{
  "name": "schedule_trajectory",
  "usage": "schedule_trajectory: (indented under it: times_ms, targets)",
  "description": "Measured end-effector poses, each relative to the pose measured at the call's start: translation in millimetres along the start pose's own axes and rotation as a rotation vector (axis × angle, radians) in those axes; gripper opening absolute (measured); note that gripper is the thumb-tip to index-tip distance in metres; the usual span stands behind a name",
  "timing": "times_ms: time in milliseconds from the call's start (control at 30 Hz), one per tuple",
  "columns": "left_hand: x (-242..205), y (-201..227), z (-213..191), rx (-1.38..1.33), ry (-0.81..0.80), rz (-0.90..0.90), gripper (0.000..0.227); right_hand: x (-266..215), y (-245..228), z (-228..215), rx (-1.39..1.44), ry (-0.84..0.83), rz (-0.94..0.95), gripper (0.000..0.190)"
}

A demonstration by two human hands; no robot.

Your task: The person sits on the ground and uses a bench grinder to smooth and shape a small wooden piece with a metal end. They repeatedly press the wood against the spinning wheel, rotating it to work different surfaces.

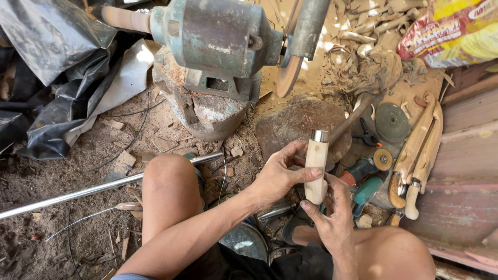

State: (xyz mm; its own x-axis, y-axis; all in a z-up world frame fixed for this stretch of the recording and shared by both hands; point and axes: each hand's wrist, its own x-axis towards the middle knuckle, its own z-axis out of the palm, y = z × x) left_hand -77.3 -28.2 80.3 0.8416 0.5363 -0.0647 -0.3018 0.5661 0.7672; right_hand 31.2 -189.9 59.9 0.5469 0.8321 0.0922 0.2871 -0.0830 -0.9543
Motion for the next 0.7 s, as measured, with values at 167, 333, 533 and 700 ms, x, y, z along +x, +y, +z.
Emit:
schedule_trajectory:
  times_ms: [167,333,533,700]
  targets:
    - [-6,14,-1,0.18,0.039,0.038,0.082,11,0,-11,0.323,-0.088,0.221,0.079]
    - [-2,22,-19,0.052,0.033,0.022,0.078,38,0,-45,0.436,-0.104,0.144,0.076]
    - [7,19,-34,0.033,0.021,-0.037,0.052,93,-5,-68,0.789,-0.097,0.173,0.067]
    - [22,8,-39,-0.192,0.049,-0.048,0.031,136,7,-43,1.021,-0.175,0.318,0.052]
